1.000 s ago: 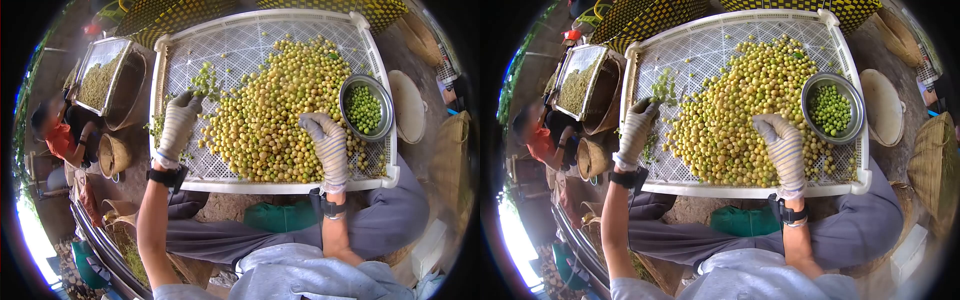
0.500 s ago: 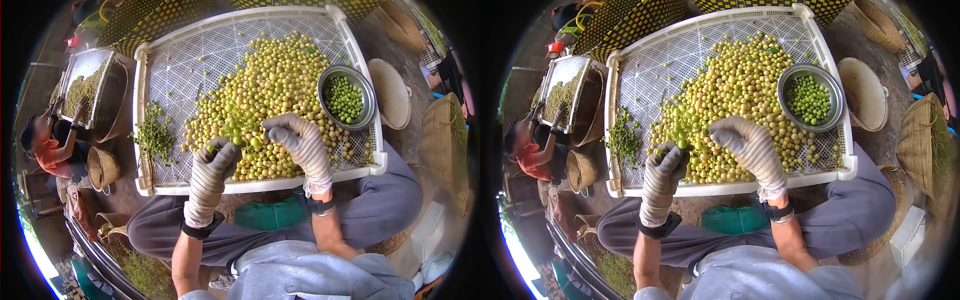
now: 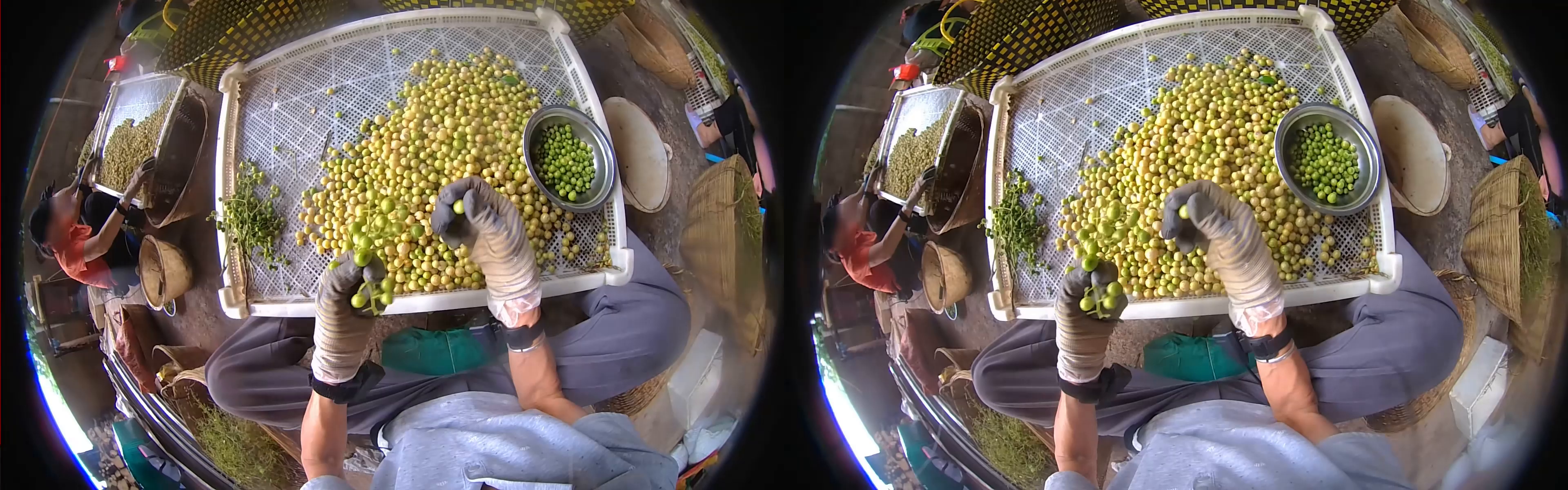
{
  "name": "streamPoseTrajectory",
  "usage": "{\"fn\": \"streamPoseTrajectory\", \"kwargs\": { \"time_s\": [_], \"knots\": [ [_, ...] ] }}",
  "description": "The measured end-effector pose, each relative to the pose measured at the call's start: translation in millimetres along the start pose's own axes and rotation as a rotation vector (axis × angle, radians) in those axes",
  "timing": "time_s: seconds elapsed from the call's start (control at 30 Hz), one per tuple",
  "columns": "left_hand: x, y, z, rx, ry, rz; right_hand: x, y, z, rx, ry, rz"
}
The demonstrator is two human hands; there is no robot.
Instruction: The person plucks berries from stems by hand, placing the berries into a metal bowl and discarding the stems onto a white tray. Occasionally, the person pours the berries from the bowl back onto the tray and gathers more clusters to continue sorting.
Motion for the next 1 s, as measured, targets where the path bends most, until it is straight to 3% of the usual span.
{"fn": "streamPoseTrajectory", "kwargs": {
  "time_s": [0.1, 0.4, 0.5, 0.63, 0.7, 0.9, 0.97, 1.0],
  "knots": [
    [3.9, -1.7, -3.5, 0.053, -0.284, -0.341, -1.2, -5.9, -1.7, -0.012, 0.077, -0.072],
    [14.9, -15.0, -12.1, 0.081, -0.271, -0.338, -1.6, -0.4, -1.7, -0.171, 0.007, -0.216],
    [8.2, -12.1, -15.3, -0.002, -0.234, -0.086, -12.1, -10.1, -2.9, -0.057, -0.017, -0.444],
    [3.9, -9.1, -17.5, 0.117, -0.194, -0.020, -17.6, -3.7, -4.0, -0.091, -0.178, -0.355],
    [3.7, -8.3, -18.1, 0.083, -0.227, 0.039, -11.7, 7.8, -2.9, -0.182, -0.286, -0.491],
    [16.1, -2.2, -20.6, 0.104, -0.269, 0.202, -14.4, 16.8, -2.8, -0.231, -0.353, -0.377],
    [15.5, 1.2, -21.1, -0.114, -0.348, 0.664, -10.5, 24.1, -1.9, -0.161, -0.369, -0.384],
    [4.1, 6.6, -23.6, -0.097, -0.301, 0.708, -9.6, 21.7, -3.2, -0.253, -0.339, -0.369]
  ]
}}
Point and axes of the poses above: each hand's wrist, its own z-axis towards the middle knuckle, its own x-axis out of the back of the hand, y = z × x, the point moved 2 cm from there along z, towards the middle knuckle, and after that the axes turned 7 degrees about -y, right-handed, at the moved point
